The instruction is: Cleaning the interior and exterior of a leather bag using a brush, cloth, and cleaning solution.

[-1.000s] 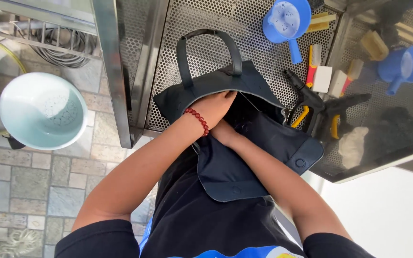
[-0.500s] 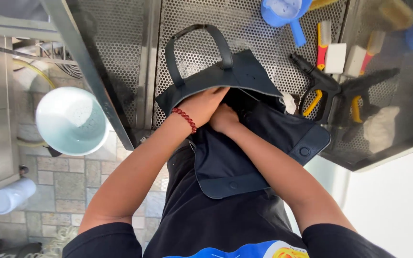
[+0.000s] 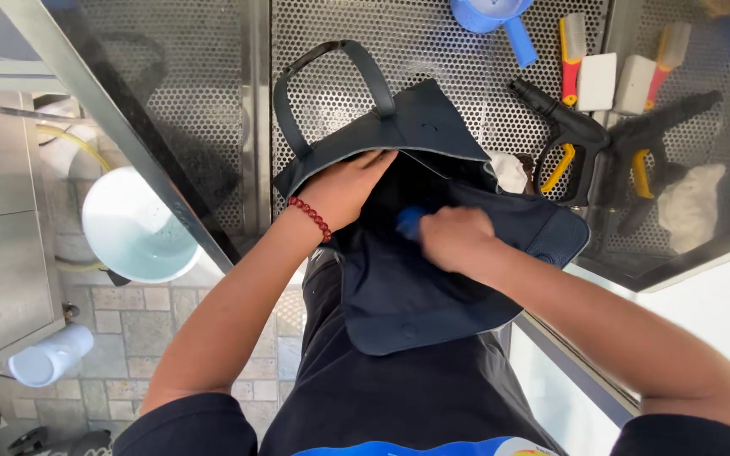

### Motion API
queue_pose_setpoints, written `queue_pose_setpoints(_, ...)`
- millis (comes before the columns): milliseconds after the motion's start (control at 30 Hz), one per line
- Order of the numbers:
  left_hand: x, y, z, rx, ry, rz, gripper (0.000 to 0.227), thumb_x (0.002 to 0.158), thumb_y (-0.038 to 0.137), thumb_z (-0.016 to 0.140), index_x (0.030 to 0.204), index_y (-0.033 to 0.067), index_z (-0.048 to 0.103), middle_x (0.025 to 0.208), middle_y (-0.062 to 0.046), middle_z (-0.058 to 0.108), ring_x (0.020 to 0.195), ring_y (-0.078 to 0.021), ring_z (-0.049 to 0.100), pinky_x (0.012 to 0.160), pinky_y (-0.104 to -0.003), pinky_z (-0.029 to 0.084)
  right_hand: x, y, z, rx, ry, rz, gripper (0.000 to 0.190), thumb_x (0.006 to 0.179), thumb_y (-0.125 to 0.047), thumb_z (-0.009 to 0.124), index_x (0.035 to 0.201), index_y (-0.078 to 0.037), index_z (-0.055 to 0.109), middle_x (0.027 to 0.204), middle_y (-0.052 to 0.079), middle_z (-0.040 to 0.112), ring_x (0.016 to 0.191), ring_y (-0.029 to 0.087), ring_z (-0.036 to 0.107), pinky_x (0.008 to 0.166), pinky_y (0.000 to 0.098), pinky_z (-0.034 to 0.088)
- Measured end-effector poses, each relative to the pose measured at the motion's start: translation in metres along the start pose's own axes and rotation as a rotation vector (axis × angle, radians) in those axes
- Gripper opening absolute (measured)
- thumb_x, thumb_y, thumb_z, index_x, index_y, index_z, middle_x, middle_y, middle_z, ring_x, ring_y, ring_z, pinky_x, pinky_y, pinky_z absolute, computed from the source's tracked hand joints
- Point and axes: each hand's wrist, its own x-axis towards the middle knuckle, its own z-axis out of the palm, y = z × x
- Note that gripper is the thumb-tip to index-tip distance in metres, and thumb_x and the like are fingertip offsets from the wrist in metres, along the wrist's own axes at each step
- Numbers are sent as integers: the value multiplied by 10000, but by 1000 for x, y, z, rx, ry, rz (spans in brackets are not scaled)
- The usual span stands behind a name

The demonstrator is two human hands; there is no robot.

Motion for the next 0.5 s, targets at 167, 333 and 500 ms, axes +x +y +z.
queue_pose_setpoints(167,6,-6,19,69,118,82,760,814,-88,591,1531,94,416,1585,-153,385,1402,-382,438,1105,-455,406,22,24,2,-157,357,201,283,985,-165,535,1133,-64,754,948,107,765,867,273,773,643,420,615)
queue_pose_setpoints(333,13,6,-7,-77,-132,-128,646,940,-56,527,1544,129,391,1726,-70,292,1317,-358,544,1077,-440,469,80,0,31,-132,284,139,280,949,-164,547,1069,-103,793,1151,130,734,1000,305,742,738,441,611)
queue_pose_setpoints(500,19,-4,5,-11,63,-32,823,773,-101,620,1541,63,373,1599,-157,371,1336,-401,508,1076,-460,450,103,-42,63,577,160,-220,328,986,-216,533,1164,-50,752,1146,211,732,1078,390,695,952,462,534)
